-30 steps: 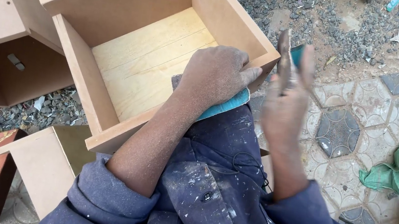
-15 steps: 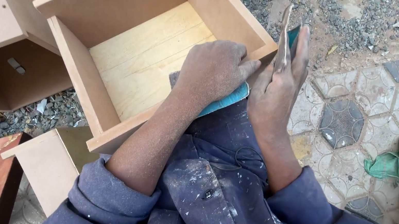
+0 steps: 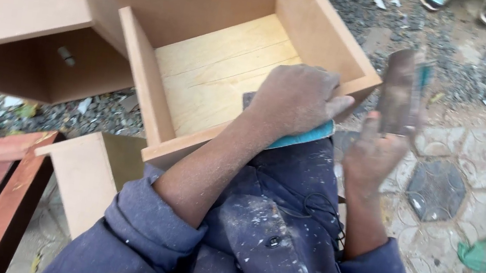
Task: A person uses sandpaper to smooth the interior and edges of a wooden drawer.
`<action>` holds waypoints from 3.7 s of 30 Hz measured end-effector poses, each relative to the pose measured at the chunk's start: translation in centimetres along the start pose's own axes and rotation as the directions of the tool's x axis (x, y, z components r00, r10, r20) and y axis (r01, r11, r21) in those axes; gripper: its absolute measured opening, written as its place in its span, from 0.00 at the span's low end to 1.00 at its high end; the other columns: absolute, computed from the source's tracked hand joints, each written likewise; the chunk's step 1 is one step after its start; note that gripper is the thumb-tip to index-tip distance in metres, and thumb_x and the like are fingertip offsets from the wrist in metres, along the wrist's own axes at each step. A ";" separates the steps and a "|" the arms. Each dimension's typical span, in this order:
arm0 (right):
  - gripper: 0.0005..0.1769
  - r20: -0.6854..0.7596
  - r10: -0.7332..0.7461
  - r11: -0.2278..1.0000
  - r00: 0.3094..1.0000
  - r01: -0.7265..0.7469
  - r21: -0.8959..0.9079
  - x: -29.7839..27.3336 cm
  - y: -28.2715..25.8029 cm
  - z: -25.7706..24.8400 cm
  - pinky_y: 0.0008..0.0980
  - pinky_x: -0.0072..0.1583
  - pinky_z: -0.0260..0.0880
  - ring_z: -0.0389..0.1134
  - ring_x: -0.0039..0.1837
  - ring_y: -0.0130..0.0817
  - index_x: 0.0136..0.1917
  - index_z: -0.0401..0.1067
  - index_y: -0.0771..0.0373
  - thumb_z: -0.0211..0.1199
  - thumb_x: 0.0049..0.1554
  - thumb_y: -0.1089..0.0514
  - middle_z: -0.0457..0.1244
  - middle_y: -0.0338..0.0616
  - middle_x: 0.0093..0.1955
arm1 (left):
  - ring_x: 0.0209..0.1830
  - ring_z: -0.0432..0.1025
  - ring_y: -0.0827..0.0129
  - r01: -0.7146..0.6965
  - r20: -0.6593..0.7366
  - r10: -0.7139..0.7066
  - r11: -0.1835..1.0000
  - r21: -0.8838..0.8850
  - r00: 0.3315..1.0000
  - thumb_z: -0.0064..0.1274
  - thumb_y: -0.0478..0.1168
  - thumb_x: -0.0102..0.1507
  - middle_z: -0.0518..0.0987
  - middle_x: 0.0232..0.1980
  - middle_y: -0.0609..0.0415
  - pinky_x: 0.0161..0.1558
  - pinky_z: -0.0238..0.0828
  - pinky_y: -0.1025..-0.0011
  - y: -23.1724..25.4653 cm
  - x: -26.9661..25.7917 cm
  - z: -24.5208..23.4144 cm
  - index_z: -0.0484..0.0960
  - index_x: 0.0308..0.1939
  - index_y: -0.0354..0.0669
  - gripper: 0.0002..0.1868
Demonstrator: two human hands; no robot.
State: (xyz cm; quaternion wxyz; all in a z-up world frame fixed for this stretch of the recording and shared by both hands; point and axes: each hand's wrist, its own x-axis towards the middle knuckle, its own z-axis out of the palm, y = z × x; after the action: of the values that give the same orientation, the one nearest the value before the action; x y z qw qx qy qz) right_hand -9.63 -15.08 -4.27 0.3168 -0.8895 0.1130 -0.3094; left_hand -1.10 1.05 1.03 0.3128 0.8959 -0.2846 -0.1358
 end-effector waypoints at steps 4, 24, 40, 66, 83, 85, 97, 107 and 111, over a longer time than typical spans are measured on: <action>0.25 -0.138 -0.217 0.961 0.966 0.236 0.143 1.7 -1.5 0.9 0.55 0.76 0.53 0.53 0.76 0.55 0.68 0.66 0.81 0.55 0.68 0.55 0.49 0.61 0.72 | 0.37 0.78 0.56 -0.031 -0.084 0.044 0.989 0.147 0.996 0.38 0.63 0.67 0.84 0.37 0.54 0.35 0.73 0.54 -1.8 0.6 2.8 0.82 0.36 0.49 0.26; 0.13 -0.094 -0.455 0.795 0.886 0.452 0.404 2.7 1.3 4.7 0.45 0.66 0.64 0.69 0.53 0.49 0.44 0.76 0.69 0.58 0.69 0.62 0.66 0.55 0.43 | 0.47 0.80 0.43 0.465 -0.151 -0.456 0.885 0.023 0.877 0.42 0.65 0.68 0.84 0.39 0.41 0.50 0.75 0.49 -4.4 -10.4 -4.8 0.88 0.43 0.45 0.30; 0.17 -0.040 -0.487 0.845 0.872 0.483 0.232 2.9 -1.7 3.1 0.52 0.66 0.68 0.71 0.59 0.63 0.49 0.76 0.81 0.55 0.70 0.61 0.70 0.65 0.53 | 0.60 0.72 0.61 0.362 -0.176 -0.501 0.787 -0.499 0.847 0.41 0.73 0.56 0.67 0.68 0.44 0.58 0.77 0.56 -3.9 -8.1 -6.1 0.62 0.71 0.49 0.47; 0.07 0.645 -0.024 0.590 0.763 -0.510 0.626 5.9 -11.2 8.9 0.24 0.35 0.79 0.73 0.31 0.33 0.50 0.65 0.67 0.54 0.64 0.60 0.65 0.47 0.33 | 0.40 0.82 0.63 0.459 -0.237 -0.627 0.733 -0.502 0.743 0.54 0.62 0.61 0.83 0.39 0.50 0.42 0.79 0.66 -11.0 -8.9 -4.1 0.82 0.51 0.52 0.25; 0.23 0.714 -0.192 0.905 0.673 -0.160 0.395 5.4 -9.6 8.5 0.26 0.45 0.52 0.55 0.39 0.24 0.31 0.71 0.59 0.61 0.63 0.45 0.55 0.33 0.33 | 0.55 0.72 0.69 -0.194 -0.189 -0.863 0.108 -0.975 0.468 0.39 0.59 0.62 0.78 0.56 0.52 0.57 0.73 0.69 -5.5 -6.3 -5.3 0.71 0.67 0.39 0.36; 0.23 0.745 -0.165 0.901 0.647 -0.208 0.381 5.6 -9.6 8.4 0.24 0.47 0.54 0.59 0.40 0.24 0.33 0.81 0.63 0.64 0.59 0.44 0.60 0.35 0.33 | 0.53 0.71 0.68 -0.286 -0.185 -0.867 0.052 -0.957 0.462 0.39 0.58 0.63 0.77 0.53 0.51 0.58 0.71 0.67 -6.5 -5.8 -4.3 0.72 0.65 0.36 0.35; 0.18 0.825 -0.207 0.811 0.526 -0.379 0.445 5.5 -9.6 9.1 0.29 0.53 0.72 0.69 0.45 0.32 0.59 0.66 0.64 0.63 0.56 0.60 0.68 0.47 0.46 | 0.49 0.77 0.64 -0.451 -0.414 -0.727 0.161 -0.878 0.548 0.33 0.57 0.71 0.82 0.51 0.46 0.54 0.79 0.65 -6.6 -6.6 -3.2 0.77 0.67 0.45 0.31; 0.18 0.858 -0.379 0.783 0.346 -0.374 0.496 6.2 -9.5 8.2 0.32 0.51 0.73 0.69 0.46 0.35 0.60 0.66 0.65 0.54 0.62 0.52 0.66 0.45 0.50 | 0.25 0.75 0.55 -0.358 -0.321 -0.655 0.081 -0.930 0.685 0.30 0.68 0.63 0.82 0.42 0.40 0.20 0.76 0.57 -5.1 -6.4 -3.1 0.73 0.70 0.46 0.41; 0.08 0.845 -0.326 0.707 0.424 -0.484 0.516 5.5 -11.3 6.9 0.26 0.54 0.69 0.66 0.43 0.22 0.50 0.72 0.61 0.68 0.57 0.61 0.65 0.38 0.38 | 0.43 0.73 0.66 -0.263 -0.420 -0.649 0.330 -0.907 0.634 0.30 0.73 0.67 0.75 0.44 0.51 0.53 0.77 0.63 -5.9 -6.9 -1.7 0.73 0.71 0.53 0.41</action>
State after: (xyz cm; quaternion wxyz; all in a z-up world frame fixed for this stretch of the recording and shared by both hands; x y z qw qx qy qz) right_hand -0.95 -5.05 1.33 0.6524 -0.7098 -0.1549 0.2156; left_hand -3.39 9.72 -0.95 0.8221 0.5518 0.1243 0.0644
